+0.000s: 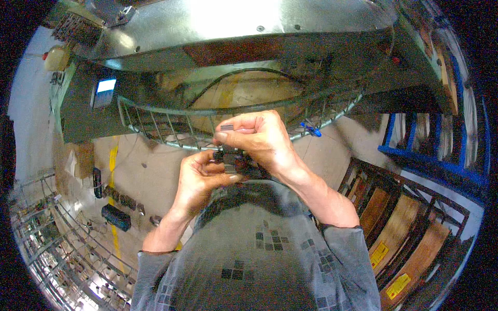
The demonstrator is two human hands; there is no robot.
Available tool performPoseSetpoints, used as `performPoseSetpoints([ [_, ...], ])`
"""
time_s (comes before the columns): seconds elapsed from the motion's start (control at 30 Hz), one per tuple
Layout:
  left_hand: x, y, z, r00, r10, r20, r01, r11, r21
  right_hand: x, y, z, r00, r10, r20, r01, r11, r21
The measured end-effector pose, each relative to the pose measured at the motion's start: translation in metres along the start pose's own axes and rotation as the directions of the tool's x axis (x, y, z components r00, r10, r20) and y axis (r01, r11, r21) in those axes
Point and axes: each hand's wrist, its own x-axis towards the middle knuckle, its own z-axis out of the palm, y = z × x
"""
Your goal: The person repeatedly picks up small metal strips from a wooden tray, marks them with a blue marker, and inserts them into slots on a large circular metal machine. The person handles the strips one at a time and secures them into place on the machine's rim.
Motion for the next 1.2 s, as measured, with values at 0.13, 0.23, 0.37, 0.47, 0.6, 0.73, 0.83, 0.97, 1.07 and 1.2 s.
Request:
performPoseSetpoints([
  [0.13,-0.010,-0.019,0.025,1.000,-0.003,0.018,0.003,1.000,-0.003,-0.024,0.005,-0.021,0.999,0.052,0.003,-0.052,0.995,-0.085],
  [0.23,-0.016,-0.031,0.040,0.999,-0.039,0.031,0.041,0.998,-0.053,-0.037,0.010,-0.035,0.999,0.037,0.040,-0.036,0.999,-0.040],
  [0.37,-0.021,-0.044,0.055,0.998,-0.046,0.044,0.051,0.992,-0.119,-0.049,0.015,-0.049,0.998,0.028,0.053,-0.027,1.000,-0.012],
  [0.47,-0.024,-0.050,0.062,0.998,-0.028,0.054,0.035,0.991,-0.126,-0.057,0.017,-0.055,0.998,0.022,0.054,-0.021,1.000,-0.009],
  [0.6,-0.028,-0.052,0.068,0.998,-0.050,0.047,0.057,0.985,-0.163,-0.063,0.019,-0.059,0.998,0.021,0.064,-0.022,1.000,0.016],
  [0.73,-0.030,-0.051,0.071,0.997,-0.072,0.038,0.077,0.982,-0.172,-0.064,0.021,-0.059,0.998,0.030,0.057,-0.032,0.999,0.042],
  [0.83,-0.031,-0.052,0.070,0.995,-0.093,0.033,0.097,0.980,-0.176,-0.064,0.022,-0.058,0.998,0.035,0.059,-0.038,0.998,0.052],
  [0.97,-0.031,-0.052,0.067,0.996,-0.086,0.032,0.091,0.978,-0.190,-0.061,0.024,-0.055,0.998,0.037,0.044,-0.039,0.998,0.042],
  [1.07,-0.031,-0.049,0.065,0.995,-0.096,0.036,0.101,0.975,-0.197,-0.060,0.026,-0.053,0.999,0.035,0.039,-0.037,0.998,0.044],
  [1.2,-0.032,-0.045,0.063,0.991,-0.135,0.026,0.137,0.972,-0.193,-0.057,0.028,-0.050,1.000,0.006,0.022,-0.006,1.000,0.029],
])
